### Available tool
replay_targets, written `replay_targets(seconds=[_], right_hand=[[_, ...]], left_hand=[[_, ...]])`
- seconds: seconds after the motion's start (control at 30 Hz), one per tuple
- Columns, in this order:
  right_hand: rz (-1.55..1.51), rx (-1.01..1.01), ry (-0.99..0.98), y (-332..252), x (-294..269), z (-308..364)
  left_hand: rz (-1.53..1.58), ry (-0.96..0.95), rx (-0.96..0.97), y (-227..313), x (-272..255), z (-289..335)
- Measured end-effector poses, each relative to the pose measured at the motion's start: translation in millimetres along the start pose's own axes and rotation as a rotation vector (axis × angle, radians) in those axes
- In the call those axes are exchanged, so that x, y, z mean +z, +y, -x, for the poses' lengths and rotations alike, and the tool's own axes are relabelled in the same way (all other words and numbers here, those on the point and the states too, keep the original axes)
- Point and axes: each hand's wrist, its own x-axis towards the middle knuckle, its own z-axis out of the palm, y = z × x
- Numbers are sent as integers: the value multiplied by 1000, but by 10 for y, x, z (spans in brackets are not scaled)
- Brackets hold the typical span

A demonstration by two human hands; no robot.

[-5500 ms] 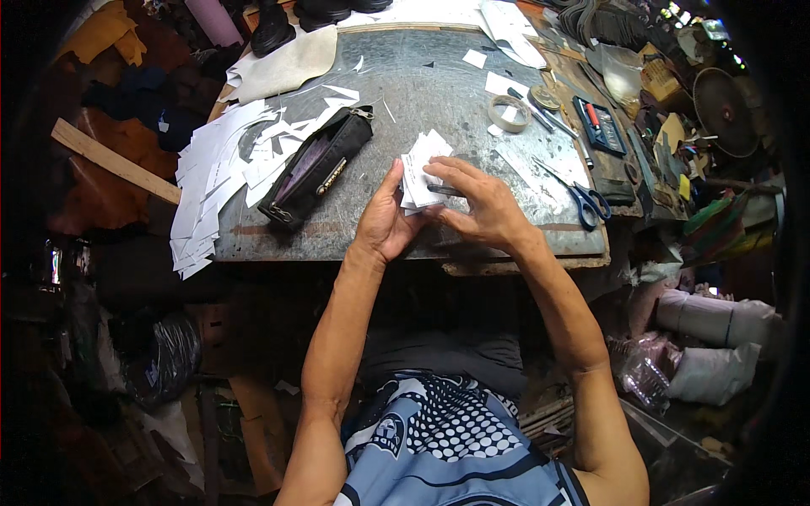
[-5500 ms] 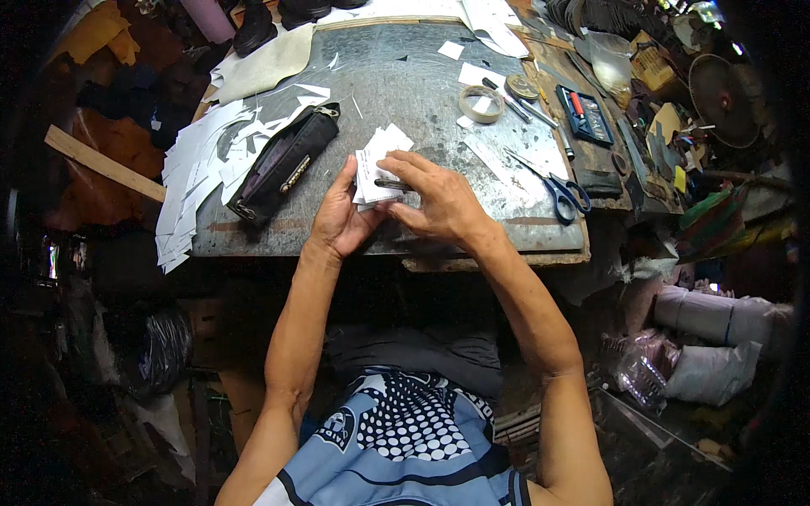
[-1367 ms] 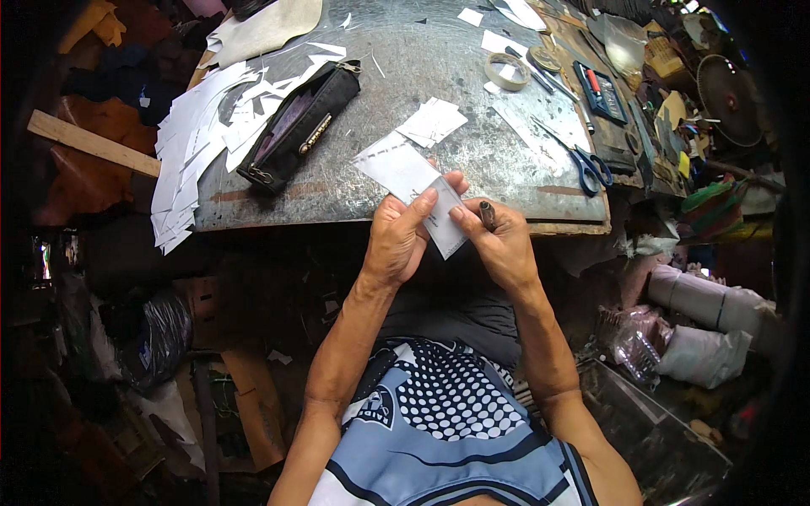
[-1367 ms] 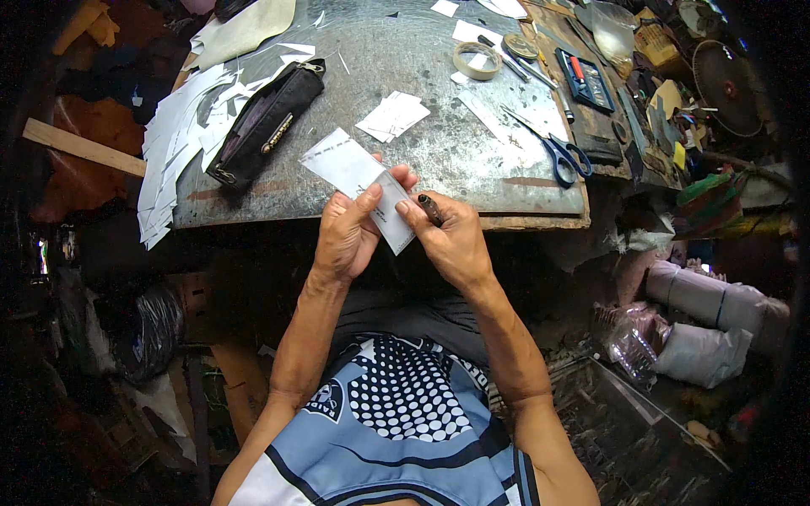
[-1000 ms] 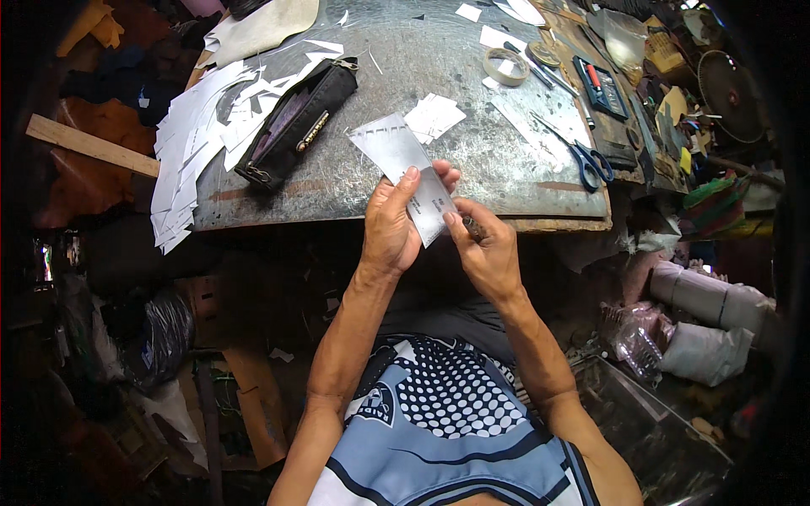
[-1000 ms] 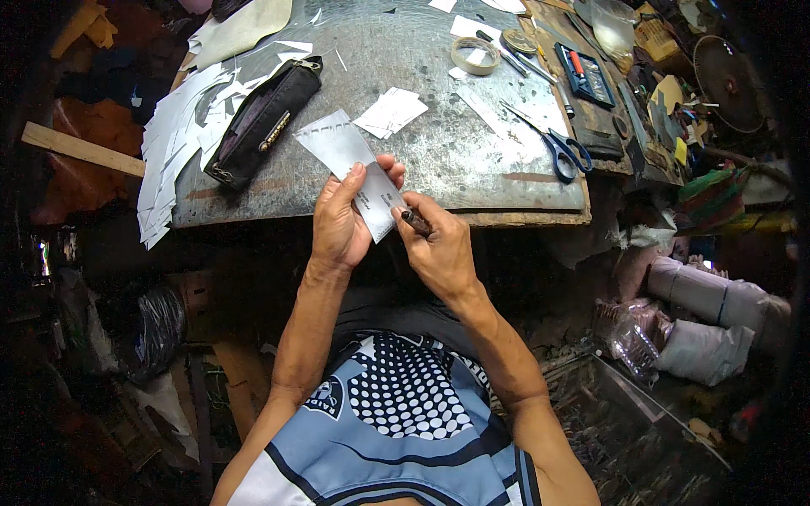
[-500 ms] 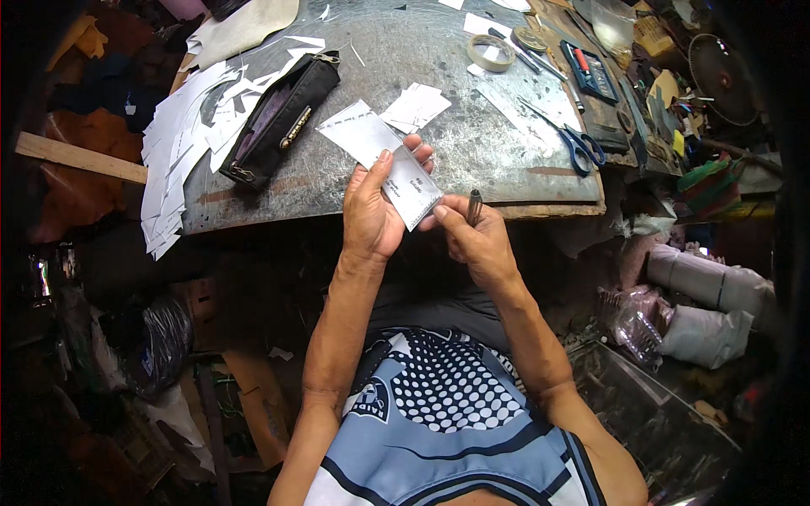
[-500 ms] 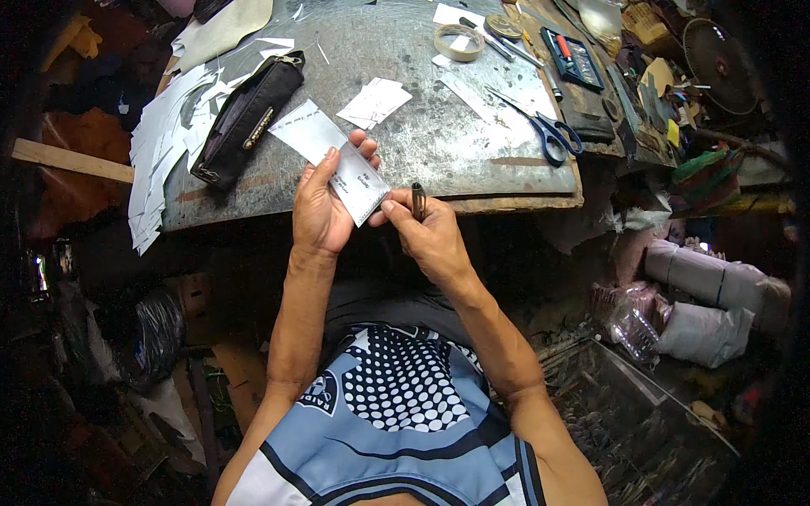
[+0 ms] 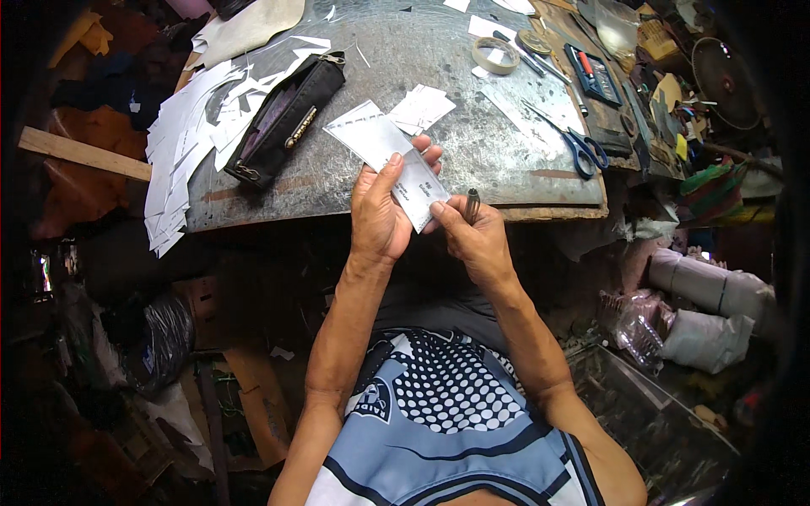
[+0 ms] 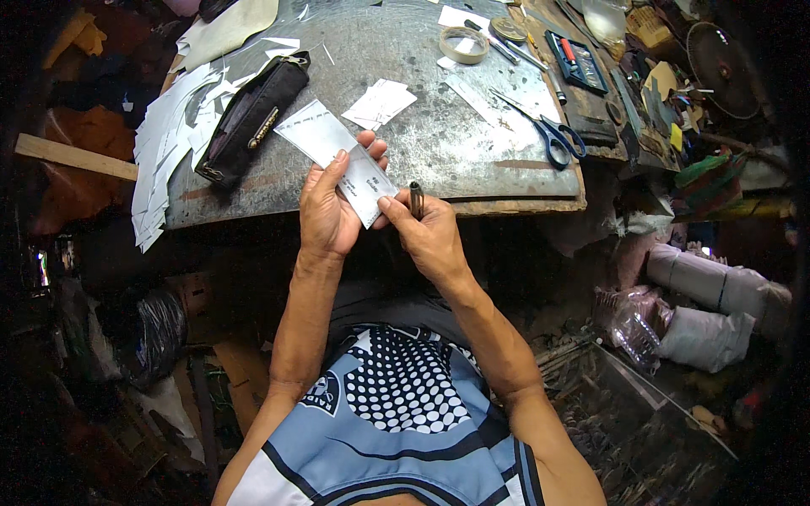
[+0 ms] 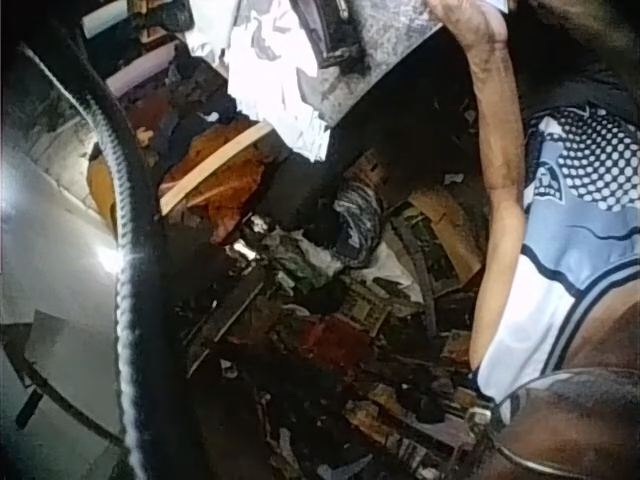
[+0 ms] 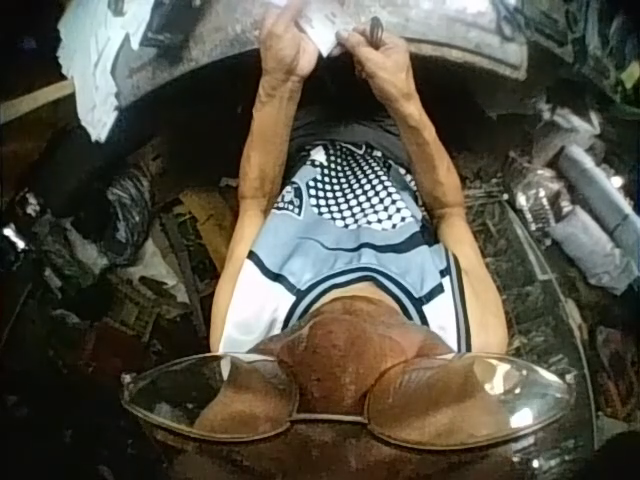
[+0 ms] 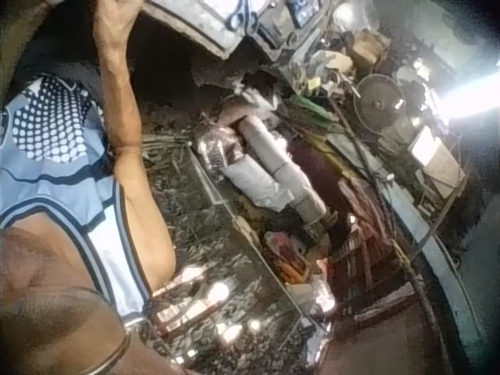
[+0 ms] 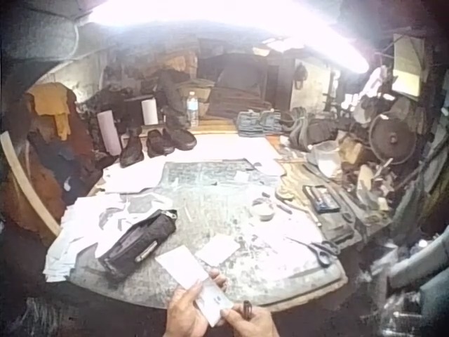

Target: Sorting, organizing, and marking paper shoe component patterns at a workbench.

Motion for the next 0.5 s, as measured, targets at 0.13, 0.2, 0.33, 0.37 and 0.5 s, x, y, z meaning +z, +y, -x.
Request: replay_targets(seconds=[0.13, 0.2, 0.33, 0.37, 0.5], right_hand=[[11, 153, 2, -7, -44, 50], [4, 166, 12, 5, -60, 89], [-32, 152, -19, 4, -35, 116], [-36, 145, -12, 3, -13, 116], [-7, 132, -13, 23, -44, 92]], left_hand=[[14, -11, 1, 12, -40, -4], [39, -19, 0, 20, -20, -11], [41, -35, 19, 62, -23, -4], [38, -38, 14, 72, -27, 2], [46, -54, 16, 79, -19, -20]])
